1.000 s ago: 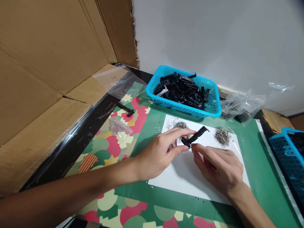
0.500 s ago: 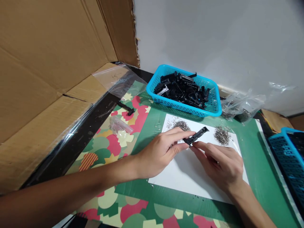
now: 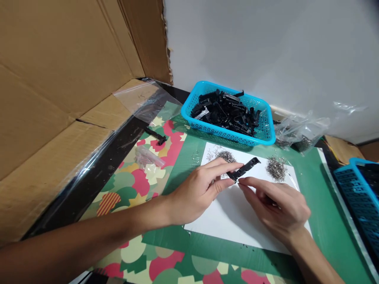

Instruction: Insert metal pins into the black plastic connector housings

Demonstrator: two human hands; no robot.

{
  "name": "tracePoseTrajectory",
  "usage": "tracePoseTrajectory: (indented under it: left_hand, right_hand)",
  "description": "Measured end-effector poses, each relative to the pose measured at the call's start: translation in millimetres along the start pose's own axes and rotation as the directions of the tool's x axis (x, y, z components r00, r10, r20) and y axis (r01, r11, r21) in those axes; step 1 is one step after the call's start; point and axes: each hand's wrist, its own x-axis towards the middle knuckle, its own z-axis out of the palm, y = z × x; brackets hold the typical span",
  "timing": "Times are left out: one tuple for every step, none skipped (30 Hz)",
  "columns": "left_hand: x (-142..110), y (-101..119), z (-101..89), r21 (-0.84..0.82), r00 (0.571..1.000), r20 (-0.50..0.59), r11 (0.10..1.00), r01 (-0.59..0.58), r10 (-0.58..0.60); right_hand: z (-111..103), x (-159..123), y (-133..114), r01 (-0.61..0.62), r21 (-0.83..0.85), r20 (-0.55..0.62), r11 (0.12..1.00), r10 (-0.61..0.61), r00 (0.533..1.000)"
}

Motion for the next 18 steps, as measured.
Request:
tracePoseTrajectory:
  left_hand:
    - [0.1, -0.1, 0.0, 0.003, 1.0, -0.001, 1.0, -0.004, 0.004]
    - [0.2, -0.1, 0.0, 0.005, 1.0, -0.003, 1.0, -0.01, 0.01]
    - [0.3, -0.1, -0.1, 0.006, 1.0, -0.004, 1.0, -0.016, 0.016]
    - [0.4, -0.1, -0.1, 0.006, 1.0, -0.005, 1.0, -0.02, 0.02]
    - [0.4, 0.0, -0.1, 0.005, 1.0, -0.008, 1.0, -0.023, 0.023]
    - [0.4, 0.1, -0.1, 0.003, 1.0, -0.011, 1.0, -0.025, 0.025]
    - [0.4, 0.1, 0.0, 0.0, 1.0, -0.012, 1.0, -0.023, 0.023]
    - [0.3, 0.2, 0.1, -0.005, 1.0, -0.012, 1.0, -0.018, 0.018]
    - [0.2, 0.2, 0.1, -0.012, 1.0, -0.01, 1.0, -0.011, 0.011]
    - [0.0, 0.2, 0.1, -0.02, 1.0, -0.006, 1.0, -0.001, 0.001]
    - [0.0, 0.3, 0.1, -0.028, 1.0, -0.001, 1.0, 0.009, -0.009]
    - [0.0, 0.5, -0.1, -0.036, 1.0, 0.004, 0.999, 0.017, -0.017]
    - [0.2, 0.8, -0.3, -0.046, 1.0, 0.008, 0.999, 0.023, -0.023]
    - [0.5, 1.3, -0.6, -0.057, 1.0, 0.011, 0.998, 0.028, -0.027]
    - [0.9, 2.0, -0.9, -0.071, 0.999, 0.014, 0.997, 0.033, -0.032]
    - [1.4, 2.8, -1.2, -0.088, 0.999, 0.018, 0.995, 0.042, -0.041]
    - [1.9, 3.7, -1.6, -0.108, 0.998, 0.023, 0.993, 0.055, -0.053]
    - [2.5, 4.6, -1.8, -0.131, 0.997, 0.028, 0.989, 0.072, -0.069]
  right_hand:
    - [0.0, 0.2, -0.2, -0.002, 0.008, 0.008, 1.0, 0.002, 1.0]
    - [0.0, 0.3, -0.2, -0.002, 0.017, 0.013, 1.0, 0.002, 1.0]
    - [0.1, 0.3, -0.1, -0.001, 0.026, 0.017, 1.0, 0.001, 1.0]
    - [0.2, 0.2, 0.1, -0.001, 0.036, 0.019, 0.999, 0.0, 1.0]
    - [0.5, 0.1, 0.4, -0.002, 0.045, 0.017, 0.999, 0.001, 1.0]
    - [0.7, 0.0, 0.6, -0.003, 0.053, 0.016, 0.999, 0.002, 1.0]
    - [0.9, -0.1, 0.9, -0.004, 0.059, 0.012, 0.998, 0.004, 1.0]
    - [1.2, -0.2, 1.2, -0.006, 0.062, 0.009, 0.998, 0.006, 1.0]
    - [1.5, -0.2, 1.5, -0.008, 0.064, 0.004, 0.998, 0.008, 1.0]
    - [1.8, -0.2, 1.9, -0.009, 0.065, -0.002, 0.998, 0.009, 1.0]
    - [2.2, -0.2, 2.3, -0.007, 0.065, -0.007, 0.998, 0.007, 1.0]
    - [2.6, -0.1, 2.8, -0.002, 0.064, -0.008, 0.998, 0.002, 1.0]
    - [2.9, 0.0, 3.2, 0.006, 0.06, -0.01, 0.998, -0.005, 1.0]
    - [3.3, 0.2, 3.7, 0.014, 0.056, -0.012, 0.998, -0.013, 1.0]
    - [3.6, 0.5, 4.0, 0.022, 0.054, -0.016, 0.998, -0.021, 1.0]
    - [3.8, 0.8, 4.3, 0.029, 0.055, -0.017, 0.998, -0.029, 0.999]
    - [3.9, 1.1, 4.5, 0.034, 0.059, -0.017, 0.998, -0.033, 0.999]
    - [3.9, 1.3, 4.7, 0.038, 0.066, -0.019, 0.997, -0.036, 0.999]
